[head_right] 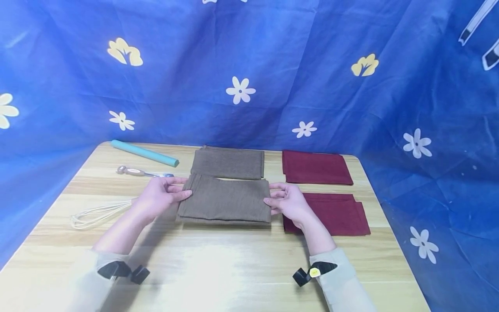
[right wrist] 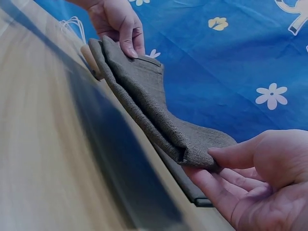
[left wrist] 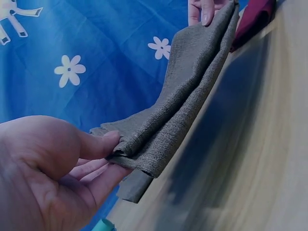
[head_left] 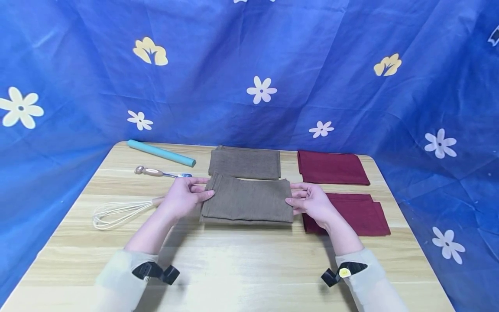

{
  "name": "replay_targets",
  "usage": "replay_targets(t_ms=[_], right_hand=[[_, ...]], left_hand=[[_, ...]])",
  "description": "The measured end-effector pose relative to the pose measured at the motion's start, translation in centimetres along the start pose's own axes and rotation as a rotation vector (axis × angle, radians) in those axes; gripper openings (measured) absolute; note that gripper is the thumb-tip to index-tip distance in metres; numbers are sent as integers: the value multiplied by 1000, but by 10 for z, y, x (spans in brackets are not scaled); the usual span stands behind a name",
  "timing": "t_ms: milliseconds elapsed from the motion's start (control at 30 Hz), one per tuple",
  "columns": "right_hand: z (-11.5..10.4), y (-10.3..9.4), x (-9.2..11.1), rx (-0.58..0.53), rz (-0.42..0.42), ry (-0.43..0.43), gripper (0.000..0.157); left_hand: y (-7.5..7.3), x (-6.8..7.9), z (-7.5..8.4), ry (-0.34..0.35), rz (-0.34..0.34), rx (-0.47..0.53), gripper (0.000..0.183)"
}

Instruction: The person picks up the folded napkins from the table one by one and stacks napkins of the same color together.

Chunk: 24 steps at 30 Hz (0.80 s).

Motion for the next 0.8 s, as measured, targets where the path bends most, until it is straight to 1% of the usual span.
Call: replay_targets(t_ms=[233,400,533,767,800], right_hand=[[-12,-4,-6,4,16,8,59],[-22,-6,-14,12,14,-13,59],[-28,-7,-23,15,16,-28,59],[-37,-10,-39,7,20,-49,60],[-38,-10,-41,1,21,-51,60]], left_hand=[[-3,-7,7,-22,-30,57,56],[-7,-14,11,-20,-27,63,55],[-10,-21,15,-29,-31,94,56],[-16,-37,20,-2,-9,47,55],[-17,-39,21,-3,-8,53,55]])
Point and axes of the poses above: each hand's wrist, its own x-axis away from the middle knuckle, its own y-axis out of the palm, z = x × y, the point moved 1 cm from there along -x, towards the middle knuckle, and after that the axes turned 4 degrees about z, right-handed, at the moved point
